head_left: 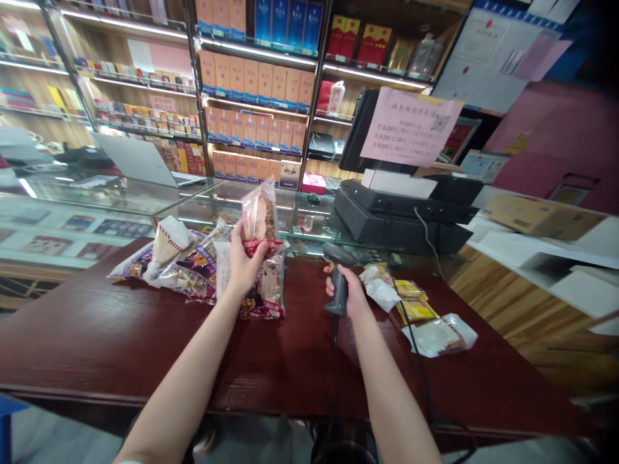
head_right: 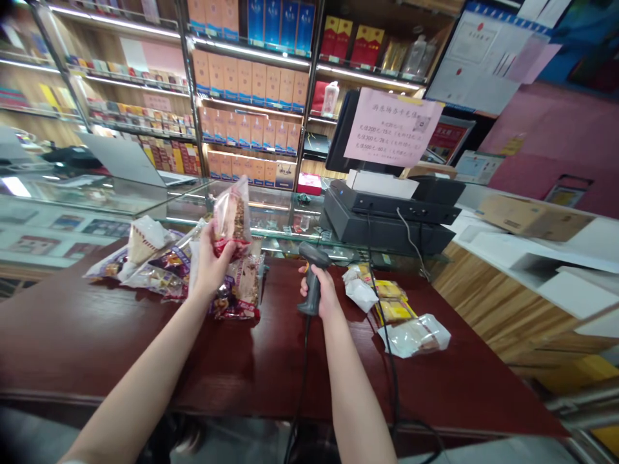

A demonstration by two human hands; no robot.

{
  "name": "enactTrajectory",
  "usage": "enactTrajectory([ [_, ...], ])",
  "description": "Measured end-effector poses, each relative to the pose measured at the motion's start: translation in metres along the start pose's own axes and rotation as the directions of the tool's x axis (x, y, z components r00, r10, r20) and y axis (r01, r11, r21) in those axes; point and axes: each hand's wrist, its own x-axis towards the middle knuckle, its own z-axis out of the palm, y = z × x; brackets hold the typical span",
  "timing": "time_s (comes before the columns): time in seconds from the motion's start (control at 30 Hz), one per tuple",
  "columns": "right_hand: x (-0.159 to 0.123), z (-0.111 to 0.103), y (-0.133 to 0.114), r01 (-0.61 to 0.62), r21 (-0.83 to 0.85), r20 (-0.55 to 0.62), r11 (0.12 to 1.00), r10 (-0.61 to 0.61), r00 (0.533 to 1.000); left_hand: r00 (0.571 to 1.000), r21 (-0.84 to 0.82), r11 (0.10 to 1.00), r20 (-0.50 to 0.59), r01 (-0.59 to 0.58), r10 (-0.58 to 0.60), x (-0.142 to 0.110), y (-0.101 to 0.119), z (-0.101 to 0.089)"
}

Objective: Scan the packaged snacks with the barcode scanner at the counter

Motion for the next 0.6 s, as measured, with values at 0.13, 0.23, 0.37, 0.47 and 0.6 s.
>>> enactTrajectory([
  [0.13, -0.001, 0.001, 0.000, 0.025, -0.005, -0.001, 1.000, -0.025, 1.000, 0.950, 0.545, 0.779, 0.136, -0.309, 0.281, 0.020, 0.014, -0.030],
  [0.23, 0.000, 0.002, 0.001, 0.030, -0.003, -0.031, 1.000, -0.030, 0.999, 0.955, 0.818, 0.507, 0.170, -0.274, 0.241, 0.030, 0.013, -0.046],
  [0.37, 0.000, 0.003, 0.000, 0.034, 0.003, -0.062, 0.999, -0.034, 0.997, 0.923, 0.916, 0.285, 0.177, -0.282, 0.342, 0.028, 0.008, -0.050],
  [0.47, 0.000, 0.003, -0.001, 0.033, 0.008, -0.076, 0.999, -0.033, 0.997, 0.910, 0.884, 0.303, 0.252, -0.355, 0.330, 0.024, 0.001, -0.047],
  [0.6, 0.000, 0.002, -0.003, 0.046, -0.003, -0.069, 0.999, -0.047, 0.997, 0.923, 0.869, 0.371, 0.210, -0.327, 0.322, 0.023, -0.007, -0.045],
])
